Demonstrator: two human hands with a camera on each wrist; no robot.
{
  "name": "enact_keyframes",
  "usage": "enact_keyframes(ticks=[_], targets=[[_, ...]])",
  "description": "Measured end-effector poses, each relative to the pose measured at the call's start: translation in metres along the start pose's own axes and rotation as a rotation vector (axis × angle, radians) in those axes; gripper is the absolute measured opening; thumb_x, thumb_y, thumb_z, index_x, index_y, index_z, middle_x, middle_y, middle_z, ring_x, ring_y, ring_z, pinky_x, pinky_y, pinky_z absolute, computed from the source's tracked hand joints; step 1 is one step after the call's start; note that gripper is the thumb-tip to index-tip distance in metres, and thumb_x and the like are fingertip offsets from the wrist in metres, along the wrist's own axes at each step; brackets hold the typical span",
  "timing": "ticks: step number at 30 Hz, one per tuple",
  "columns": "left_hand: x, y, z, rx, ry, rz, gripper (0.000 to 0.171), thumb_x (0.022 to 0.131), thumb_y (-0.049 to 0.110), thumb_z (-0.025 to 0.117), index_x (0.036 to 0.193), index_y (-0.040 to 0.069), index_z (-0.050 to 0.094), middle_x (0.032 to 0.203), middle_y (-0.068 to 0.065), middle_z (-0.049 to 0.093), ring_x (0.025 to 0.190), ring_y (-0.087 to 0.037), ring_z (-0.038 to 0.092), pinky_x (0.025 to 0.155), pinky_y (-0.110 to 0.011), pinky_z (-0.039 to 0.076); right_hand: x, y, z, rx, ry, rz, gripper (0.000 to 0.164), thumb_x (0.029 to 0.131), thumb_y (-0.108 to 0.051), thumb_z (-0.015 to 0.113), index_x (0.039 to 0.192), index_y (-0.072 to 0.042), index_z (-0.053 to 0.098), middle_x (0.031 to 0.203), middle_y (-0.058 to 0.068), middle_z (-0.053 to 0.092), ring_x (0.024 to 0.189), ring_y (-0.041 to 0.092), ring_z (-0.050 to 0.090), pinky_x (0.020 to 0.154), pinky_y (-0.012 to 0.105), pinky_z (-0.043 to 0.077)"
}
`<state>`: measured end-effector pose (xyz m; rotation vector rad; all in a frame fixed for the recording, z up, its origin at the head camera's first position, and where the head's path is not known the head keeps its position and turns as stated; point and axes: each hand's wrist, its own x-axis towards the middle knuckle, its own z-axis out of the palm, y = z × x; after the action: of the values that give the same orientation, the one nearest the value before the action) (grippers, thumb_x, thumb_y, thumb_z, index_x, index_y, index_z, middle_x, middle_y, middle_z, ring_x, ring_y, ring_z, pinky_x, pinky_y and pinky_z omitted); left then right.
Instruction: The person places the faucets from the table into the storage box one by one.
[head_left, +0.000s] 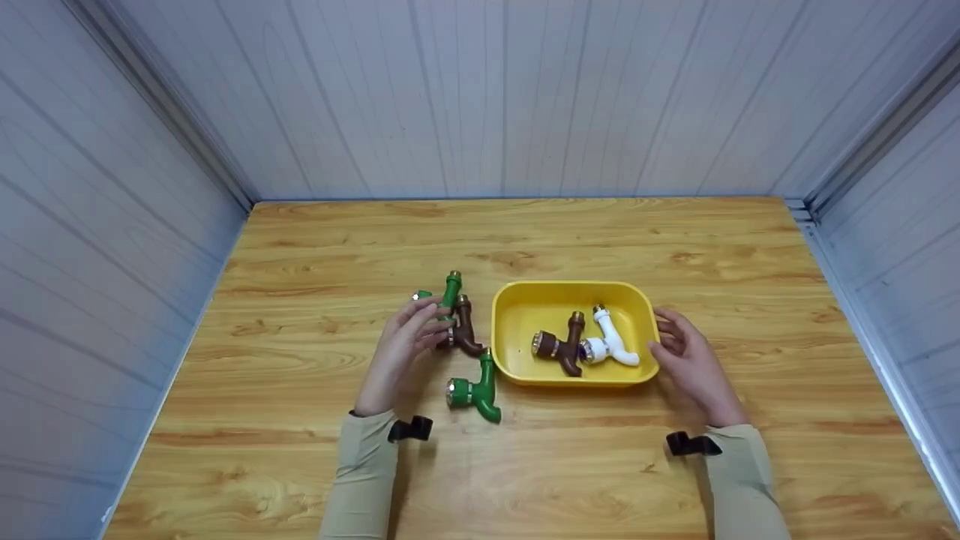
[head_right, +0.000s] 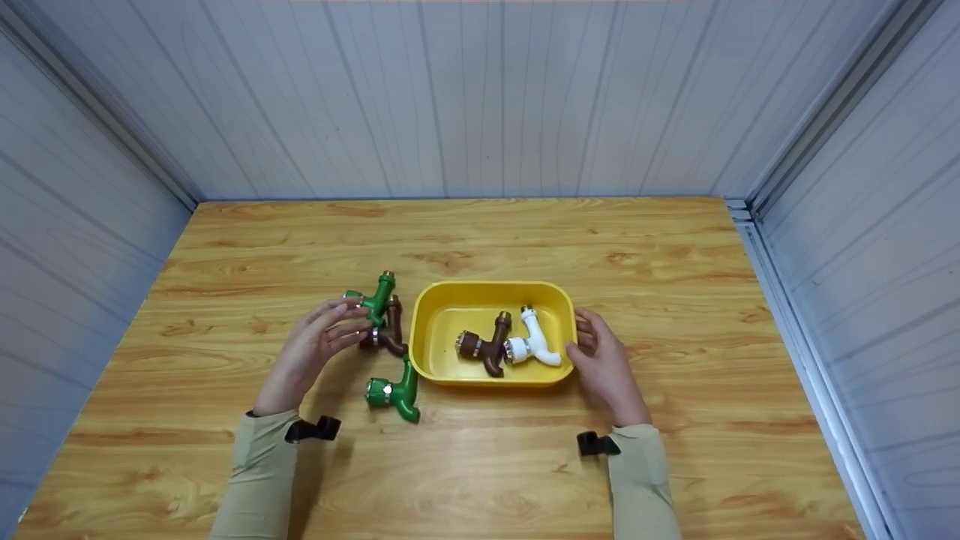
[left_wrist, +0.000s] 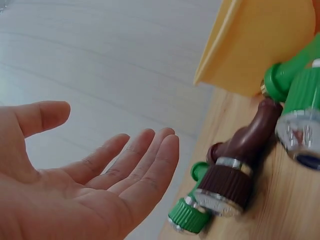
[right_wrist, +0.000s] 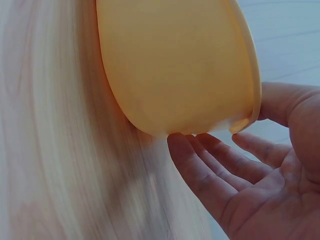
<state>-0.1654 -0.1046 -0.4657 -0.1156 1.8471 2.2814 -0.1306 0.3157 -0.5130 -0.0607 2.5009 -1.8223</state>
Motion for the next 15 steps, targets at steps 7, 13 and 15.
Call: enact_keyframes(ticks=[7, 13, 15], targets=[[0.009, -0.002, -0.015, -0.022, 0.071, 0.0, 0.038, 0.1, 0.015, 0.051, 0.128, -0.011, 0.048, 0.11, -0.02, 0.062, 0.096, -0.033, 0.063, 0.092, -0.047, 0.05, -0.001, -0.002, 0.0, -0.006, 0.001, 0.007, 0.055, 0.094, -0.001, 0.058, 0.143, 0.003, 0.034, 0.134, 0.028, 0.047, 0.119, 0.036, 0.049, 0.09, 0.013, 0.043], [0.012, -0.002, -0.023, -0.025, 0.102, 0.002, 0.038, 0.1, 0.014, 0.05, 0.126, -0.013, 0.046, 0.115, -0.028, 0.057, 0.101, -0.038, 0.062, 0.096, -0.049, 0.046, 0.0, 0.0, -0.001, -0.014, 0.001, 0.005, 0.055, 0.094, -0.001, 0.058, 0.143, 0.003, 0.034, 0.133, 0.027, 0.048, 0.119, 0.036, 0.049, 0.09, 0.013, 0.043], [0.013, -0.002, -0.026, -0.017, 0.119, 0.004, 0.035, 0.1, 0.014, 0.05, 0.123, -0.012, 0.047, 0.115, -0.027, 0.057, 0.101, -0.037, 0.062, 0.096, -0.049, 0.046, 0.0, 0.001, -0.001, -0.016, 0.0, 0.008, 0.055, 0.094, -0.002, 0.058, 0.143, 0.002, 0.034, 0.134, 0.027, 0.047, 0.119, 0.036, 0.049, 0.09, 0.013, 0.043]])
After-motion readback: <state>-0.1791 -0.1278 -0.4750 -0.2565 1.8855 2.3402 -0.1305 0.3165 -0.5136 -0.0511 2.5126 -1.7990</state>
